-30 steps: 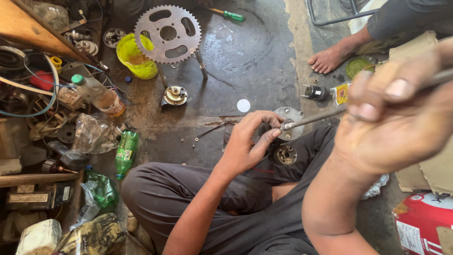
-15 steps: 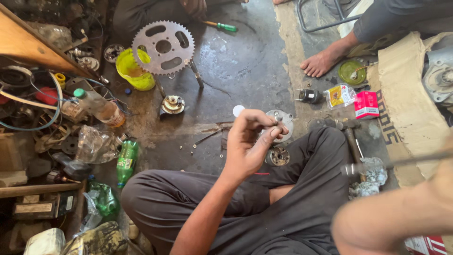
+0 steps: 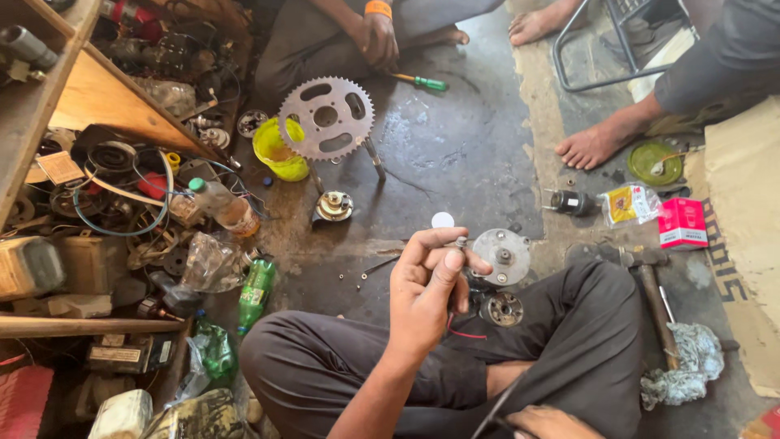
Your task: The person sits cross-legged on the workshop floor repairing a small starter motor. They hold the motor housing, use a T-handle wrench on its fasteners, tap and drive components with a hammer, handle small bolts and a metal plate, and reposition the motor repeatedly while working on it by hand.
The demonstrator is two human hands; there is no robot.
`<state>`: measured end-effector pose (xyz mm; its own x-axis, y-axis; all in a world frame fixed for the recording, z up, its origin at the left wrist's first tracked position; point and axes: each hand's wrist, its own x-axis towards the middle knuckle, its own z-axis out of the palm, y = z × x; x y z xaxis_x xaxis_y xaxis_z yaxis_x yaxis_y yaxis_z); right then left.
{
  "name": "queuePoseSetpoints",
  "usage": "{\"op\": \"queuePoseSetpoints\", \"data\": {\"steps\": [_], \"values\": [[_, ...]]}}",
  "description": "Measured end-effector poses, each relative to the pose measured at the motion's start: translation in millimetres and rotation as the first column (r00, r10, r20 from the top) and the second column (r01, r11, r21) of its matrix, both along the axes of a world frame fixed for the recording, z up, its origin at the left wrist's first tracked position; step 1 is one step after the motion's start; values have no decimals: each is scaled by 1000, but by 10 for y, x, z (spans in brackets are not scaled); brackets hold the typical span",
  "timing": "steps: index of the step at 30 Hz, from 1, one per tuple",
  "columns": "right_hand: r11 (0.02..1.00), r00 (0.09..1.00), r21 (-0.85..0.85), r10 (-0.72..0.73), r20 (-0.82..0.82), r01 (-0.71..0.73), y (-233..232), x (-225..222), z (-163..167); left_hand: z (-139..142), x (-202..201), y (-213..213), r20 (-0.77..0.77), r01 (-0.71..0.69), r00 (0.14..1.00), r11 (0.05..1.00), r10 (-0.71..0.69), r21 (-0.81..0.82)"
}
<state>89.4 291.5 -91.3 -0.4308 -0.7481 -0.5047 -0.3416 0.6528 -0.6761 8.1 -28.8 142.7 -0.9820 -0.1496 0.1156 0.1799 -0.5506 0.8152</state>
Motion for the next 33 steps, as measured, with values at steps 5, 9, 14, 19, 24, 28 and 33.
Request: {"op": "queuePoseSetpoints", "data": {"steps": [5, 9, 14, 19, 24, 28, 33], "values": [[856, 857, -305, -482, -183, 417, -77, -231, 1164, -27, 55, 215, -34, 162, 986, 918, -160, 361], [380, 642, -521, -521, 562, 765, -667, -391, 2063, -38, 142, 350, -36, 221, 975, 928, -220, 300], [282, 336, -270, -222, 915, 921, -1037, -551, 2327, -102, 182, 338, 51, 276, 953, 929, -297, 247], [214, 370, -325, -222, 902, 921, -1050, -574, 2287, -180, 108, 210, -7, 324, 942, 904, -336, 279], [178, 352, -313, -269, 897, 933, -1070, -550, 2249, -299, 78, 220, 37, 287, 943, 863, -331, 416], [158, 379, -346, -294, 878, 925, -1096, -550, 2201, -401, 86, 204, 86, 250, 939, 832, -334, 495], [182, 441, -415, -560, 701, 891, -1190, -485, 2233, -428, 105, 172, 40, 262, 947, 838, -319, 479]]}}
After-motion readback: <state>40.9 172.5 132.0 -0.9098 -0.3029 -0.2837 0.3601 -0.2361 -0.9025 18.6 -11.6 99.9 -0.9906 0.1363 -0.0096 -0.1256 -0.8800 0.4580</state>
